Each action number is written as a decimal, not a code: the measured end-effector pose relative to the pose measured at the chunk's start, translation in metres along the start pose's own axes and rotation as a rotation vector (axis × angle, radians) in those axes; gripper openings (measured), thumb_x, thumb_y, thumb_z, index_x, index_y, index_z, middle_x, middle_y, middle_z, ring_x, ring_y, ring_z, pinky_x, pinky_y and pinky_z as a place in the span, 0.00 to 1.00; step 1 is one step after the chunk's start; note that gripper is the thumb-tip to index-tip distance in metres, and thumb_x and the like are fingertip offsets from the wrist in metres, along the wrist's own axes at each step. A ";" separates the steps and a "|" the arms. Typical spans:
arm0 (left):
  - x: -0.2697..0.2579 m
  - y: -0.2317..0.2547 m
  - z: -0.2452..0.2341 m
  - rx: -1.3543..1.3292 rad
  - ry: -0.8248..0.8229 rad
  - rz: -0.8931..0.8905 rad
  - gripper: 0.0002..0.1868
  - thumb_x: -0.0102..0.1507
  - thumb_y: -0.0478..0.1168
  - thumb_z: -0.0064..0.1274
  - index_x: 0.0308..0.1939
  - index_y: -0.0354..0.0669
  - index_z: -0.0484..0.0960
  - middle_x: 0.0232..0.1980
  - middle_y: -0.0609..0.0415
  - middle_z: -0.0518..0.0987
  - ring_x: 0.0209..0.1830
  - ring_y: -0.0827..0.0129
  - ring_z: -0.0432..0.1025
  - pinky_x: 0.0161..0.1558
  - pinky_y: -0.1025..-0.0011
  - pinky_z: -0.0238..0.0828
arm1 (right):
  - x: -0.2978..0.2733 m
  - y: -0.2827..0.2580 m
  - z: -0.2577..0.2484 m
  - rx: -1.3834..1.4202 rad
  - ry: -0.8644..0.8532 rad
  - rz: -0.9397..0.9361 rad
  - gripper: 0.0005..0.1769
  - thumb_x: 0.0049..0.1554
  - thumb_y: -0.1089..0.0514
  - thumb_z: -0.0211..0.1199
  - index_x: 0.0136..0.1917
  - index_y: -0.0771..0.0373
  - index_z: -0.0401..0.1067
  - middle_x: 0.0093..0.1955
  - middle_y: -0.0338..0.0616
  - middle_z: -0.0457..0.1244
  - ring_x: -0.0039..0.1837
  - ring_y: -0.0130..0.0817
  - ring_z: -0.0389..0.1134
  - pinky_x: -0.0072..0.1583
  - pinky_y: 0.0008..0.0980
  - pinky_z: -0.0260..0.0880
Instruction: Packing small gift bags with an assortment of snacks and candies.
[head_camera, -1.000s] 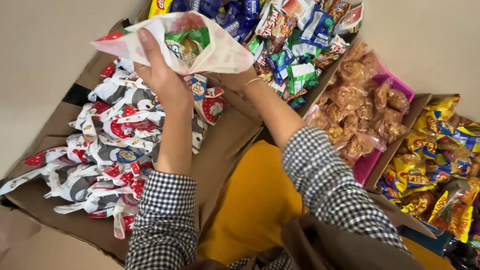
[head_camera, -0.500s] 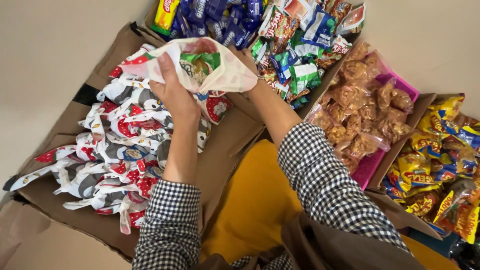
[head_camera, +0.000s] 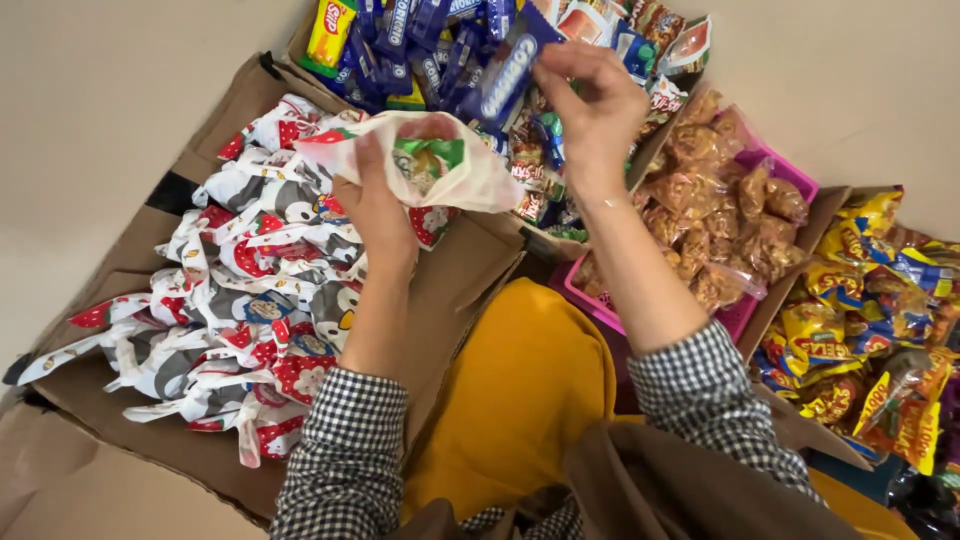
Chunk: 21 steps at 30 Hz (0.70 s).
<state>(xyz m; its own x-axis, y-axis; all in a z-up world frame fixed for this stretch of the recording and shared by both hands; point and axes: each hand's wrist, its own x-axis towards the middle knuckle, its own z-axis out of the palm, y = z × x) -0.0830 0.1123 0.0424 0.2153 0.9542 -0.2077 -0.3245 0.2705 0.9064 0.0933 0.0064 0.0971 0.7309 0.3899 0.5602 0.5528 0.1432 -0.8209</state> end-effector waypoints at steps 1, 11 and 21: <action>-0.003 0.000 0.003 -0.002 -0.002 0.000 0.28 0.64 0.54 0.51 0.53 0.29 0.72 0.48 0.47 0.78 0.43 0.71 0.75 0.44 0.76 0.76 | -0.006 -0.012 -0.009 -0.002 0.001 -0.002 0.10 0.52 0.75 0.72 0.46 0.65 0.80 0.49 0.46 0.70 0.52 0.34 0.70 0.57 0.29 0.74; -0.103 -0.021 0.051 -0.121 -0.108 0.024 0.23 0.66 0.52 0.60 0.54 0.35 0.81 0.48 0.48 0.82 0.45 0.70 0.76 0.55 0.66 0.75 | -0.079 -0.063 -0.064 -0.052 0.135 -0.399 0.07 0.49 0.74 0.77 0.39 0.68 0.82 0.42 0.54 0.68 0.44 0.45 0.71 0.50 0.38 0.73; -0.210 -0.001 0.072 0.143 -0.327 0.194 0.12 0.69 0.45 0.54 0.39 0.40 0.83 0.34 0.56 0.77 0.35 0.74 0.69 0.44 0.68 0.71 | -0.162 -0.101 -0.133 -0.307 0.132 -0.458 0.09 0.49 0.75 0.74 0.38 0.63 0.82 0.40 0.48 0.70 0.40 0.44 0.71 0.46 0.39 0.74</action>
<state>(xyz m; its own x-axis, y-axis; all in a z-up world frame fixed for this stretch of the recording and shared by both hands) -0.0617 -0.0970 0.1115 0.4514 0.8888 0.0793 -0.2619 0.0470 0.9640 -0.0279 -0.1920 0.1038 0.4218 0.2300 0.8770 0.9020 -0.0082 -0.4317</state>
